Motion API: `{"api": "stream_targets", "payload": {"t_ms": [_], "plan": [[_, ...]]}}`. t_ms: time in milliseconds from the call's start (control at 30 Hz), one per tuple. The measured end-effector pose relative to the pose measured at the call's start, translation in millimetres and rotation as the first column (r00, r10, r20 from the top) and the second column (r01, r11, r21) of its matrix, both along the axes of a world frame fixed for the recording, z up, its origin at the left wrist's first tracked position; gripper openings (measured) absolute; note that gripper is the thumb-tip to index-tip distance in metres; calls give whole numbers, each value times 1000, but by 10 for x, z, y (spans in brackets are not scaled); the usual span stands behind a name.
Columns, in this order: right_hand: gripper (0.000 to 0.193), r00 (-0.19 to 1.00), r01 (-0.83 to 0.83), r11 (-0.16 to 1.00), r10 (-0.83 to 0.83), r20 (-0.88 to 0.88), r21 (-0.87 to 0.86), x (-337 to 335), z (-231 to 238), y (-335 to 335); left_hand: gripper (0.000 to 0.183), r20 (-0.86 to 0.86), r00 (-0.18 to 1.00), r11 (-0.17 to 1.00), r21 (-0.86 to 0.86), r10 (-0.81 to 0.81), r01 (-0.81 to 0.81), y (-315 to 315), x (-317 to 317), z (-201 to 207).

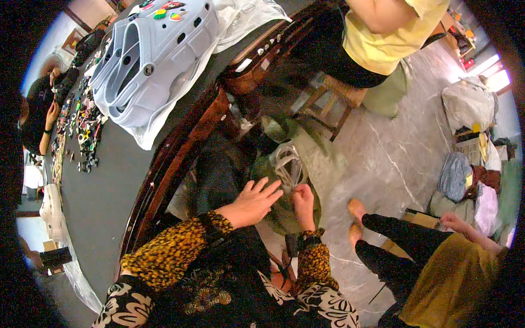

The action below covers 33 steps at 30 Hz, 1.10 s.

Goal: The recorder is seen unboxing shoes and attaching decorative charms to them in a factory/warehouse setting.

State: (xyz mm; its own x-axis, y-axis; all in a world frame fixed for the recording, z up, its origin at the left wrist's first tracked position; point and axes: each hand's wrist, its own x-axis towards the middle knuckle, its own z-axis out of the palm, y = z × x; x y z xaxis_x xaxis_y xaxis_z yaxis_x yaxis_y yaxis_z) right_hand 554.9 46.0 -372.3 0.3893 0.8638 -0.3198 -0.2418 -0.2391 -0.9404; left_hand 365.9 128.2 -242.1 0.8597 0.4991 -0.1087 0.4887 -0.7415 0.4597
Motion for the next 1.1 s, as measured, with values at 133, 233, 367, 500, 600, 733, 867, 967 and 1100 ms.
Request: {"api": "stream_targets", "payload": {"t_ms": [133,233,367,500,600,733,867,967,1100], "plan": [[9,992,-7,1000,6,-125,-9,-72,35,-205,61,-160,979,991,32,-127,134,-84,79,-496],[9,992,28,998,-35,-119,-57,-93,201,-131,56,-192,970,988,4,-152,156,-106,82,-697],[9,989,-18,1000,14,-150,-24,-26,178,-133,49,-78,990,989,86,-117,123,-40,222,-645],[9,983,17,1000,-21,-181,-24,-52,221,-71,39,-148,971,982,-13,-188,188,44,285,-746],[10,975,58,997,-66,-212,-43,-59,210,13,38,-119,985,992,-7,-127,127,37,271,-816],[10,941,157,987,-157,-298,-26,112,32,19,48,-285,955,988,-145,-86,46,27,145,-814],[11,935,199,977,-212,-284,-75,181,123,127,52,-356,926,976,-209,-129,56,-8,-80,-811],[11,934,205,979,-200,-295,-15,263,150,235,47,-360,926,989,-137,-109,63,-34,-93,-843],[11,919,270,961,-240,-313,58,399,309,339,46,-373,923,995,-60,-93,76,-53,-158,-867]]}}
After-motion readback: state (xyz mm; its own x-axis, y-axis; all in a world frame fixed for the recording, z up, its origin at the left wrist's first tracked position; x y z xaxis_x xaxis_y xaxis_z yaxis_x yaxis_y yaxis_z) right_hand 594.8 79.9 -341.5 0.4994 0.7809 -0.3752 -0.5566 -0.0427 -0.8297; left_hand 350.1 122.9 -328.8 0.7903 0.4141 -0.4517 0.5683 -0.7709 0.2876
